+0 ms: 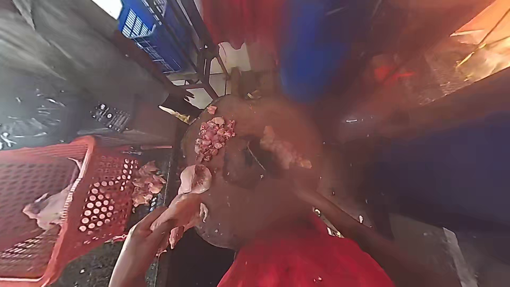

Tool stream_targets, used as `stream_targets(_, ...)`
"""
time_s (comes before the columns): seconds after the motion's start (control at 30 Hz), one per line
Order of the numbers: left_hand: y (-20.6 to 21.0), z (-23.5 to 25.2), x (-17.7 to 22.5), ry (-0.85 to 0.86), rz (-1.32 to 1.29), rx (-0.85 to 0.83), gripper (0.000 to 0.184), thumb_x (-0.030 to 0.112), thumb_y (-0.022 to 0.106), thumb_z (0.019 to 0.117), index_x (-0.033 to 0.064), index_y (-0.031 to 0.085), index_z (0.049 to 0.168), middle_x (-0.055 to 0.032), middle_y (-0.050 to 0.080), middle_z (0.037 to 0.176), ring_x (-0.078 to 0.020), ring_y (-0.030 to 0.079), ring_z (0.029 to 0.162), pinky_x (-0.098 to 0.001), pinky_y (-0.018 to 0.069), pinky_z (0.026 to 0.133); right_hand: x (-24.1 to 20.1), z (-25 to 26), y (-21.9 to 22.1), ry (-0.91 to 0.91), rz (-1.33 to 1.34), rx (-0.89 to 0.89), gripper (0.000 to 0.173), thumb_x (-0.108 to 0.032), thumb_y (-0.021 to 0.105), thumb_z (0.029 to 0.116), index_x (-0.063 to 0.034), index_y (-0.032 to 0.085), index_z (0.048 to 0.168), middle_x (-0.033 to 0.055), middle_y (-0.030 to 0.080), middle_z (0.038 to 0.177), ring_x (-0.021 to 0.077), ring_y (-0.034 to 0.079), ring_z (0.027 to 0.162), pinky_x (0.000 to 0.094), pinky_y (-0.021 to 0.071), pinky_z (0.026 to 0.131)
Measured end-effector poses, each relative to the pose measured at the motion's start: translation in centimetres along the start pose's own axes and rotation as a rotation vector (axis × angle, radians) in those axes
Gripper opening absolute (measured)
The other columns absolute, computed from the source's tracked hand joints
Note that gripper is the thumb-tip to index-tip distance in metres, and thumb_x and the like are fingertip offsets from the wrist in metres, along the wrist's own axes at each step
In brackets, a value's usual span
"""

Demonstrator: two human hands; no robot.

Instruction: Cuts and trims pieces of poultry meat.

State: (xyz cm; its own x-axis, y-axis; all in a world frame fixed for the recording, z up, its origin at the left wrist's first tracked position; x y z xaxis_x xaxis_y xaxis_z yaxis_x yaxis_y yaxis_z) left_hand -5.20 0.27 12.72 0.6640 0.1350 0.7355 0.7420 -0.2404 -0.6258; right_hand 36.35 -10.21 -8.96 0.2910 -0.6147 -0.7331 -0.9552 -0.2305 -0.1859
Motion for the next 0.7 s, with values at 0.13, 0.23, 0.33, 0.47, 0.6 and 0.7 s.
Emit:
stream_targets(0.13,4.1,0.1,1.1,0.080,-0.083,-0.150,0.028,0.033,0.070,0.0836,0.0135,0.074,0.103,0.0044,0.072,0.087,-0.0057,0.066,0.069,-0.0299,0.0584,0.062,1.0,-0.4,1.1,0.017,0.345,0.063,0.043,-0.041,0.033,0.1121,-0.0064,0.058,0.120,-0.0006,0.049,0.071,0.0105,0.047,0.052,0.0291,0.0460,0.049)
stream_targets(0.23,8.5,0.3,3.1,0.163,-0.167,-0.307,0.026,0.029,0.067,0.0896,0.0120,0.073,0.108,0.0030,0.071,0.089,-0.0056,0.063,0.067,-0.0299,0.0571,0.061,1.1,-2.2,-0.2,0.005,0.325,0.238,0.045,-0.039,0.028,0.1132,-0.0052,0.058,0.115,-0.0013,0.047,0.066,0.0097,0.044,0.049,0.0281,0.0436,0.046)
stream_targets(0.33,15.0,1.9,3.4,0.190,-0.073,-0.445,0.026,0.025,0.067,0.0955,0.0114,0.073,0.117,-0.0036,0.073,0.105,-0.0127,0.068,0.086,-0.0399,0.0584,0.081,0.3,-4.2,-1.5,-0.048,0.068,0.378,0.050,-0.038,0.031,0.1125,-0.0003,0.059,0.127,0.0091,0.059,0.084,0.0180,0.057,0.071,0.0390,0.0526,0.069)
stream_targets(0.47,21.6,5.0,1.6,0.293,0.205,-0.408,0.032,0.025,0.061,0.0999,0.0094,0.070,0.126,-0.0139,0.073,0.114,-0.0269,0.070,0.105,-0.0529,0.0535,0.097,-5.9,-8.2,-1.3,-0.301,0.106,0.412,0.049,-0.039,0.026,0.1108,-0.0030,0.058,0.118,-0.0015,0.049,0.074,0.0086,0.048,0.058,0.0278,0.0471,0.055)
stream_targets(0.6,21.2,4.8,2.5,0.268,0.275,-0.410,0.037,0.025,0.059,0.1006,0.0117,0.066,0.135,-0.0171,0.071,0.121,-0.0327,0.069,0.112,-0.0584,0.0508,0.100,-14.5,-14.9,-0.5,-0.724,0.257,0.416,0.064,-0.060,0.028,0.1069,-0.0047,0.059,0.115,-0.0099,0.051,0.073,-0.0008,0.047,0.057,0.0193,0.0449,0.051)
stream_targets(0.7,20.7,4.7,2.2,0.321,0.256,-0.407,0.035,0.024,0.059,0.1006,0.0101,0.067,0.132,-0.0172,0.072,0.120,-0.0321,0.069,0.112,-0.0576,0.0515,0.100,-19.0,-18.7,1.2,-0.960,0.304,0.425,0.071,-0.071,0.029,0.1012,-0.0077,0.060,0.112,-0.0109,0.053,0.073,-0.0029,0.049,0.059,0.0188,0.0459,0.053)
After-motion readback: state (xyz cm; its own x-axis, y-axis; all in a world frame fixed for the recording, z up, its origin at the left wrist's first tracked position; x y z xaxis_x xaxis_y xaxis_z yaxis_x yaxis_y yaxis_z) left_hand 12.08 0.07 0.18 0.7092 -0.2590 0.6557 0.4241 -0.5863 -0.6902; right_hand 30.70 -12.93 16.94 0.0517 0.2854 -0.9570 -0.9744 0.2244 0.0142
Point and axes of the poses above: each hand's wrist, its own z-axis towards the middle knuckle, its own y-axis out of the palm, x = y × z, the point moved 10 cm from there along z, towards the middle knuckle
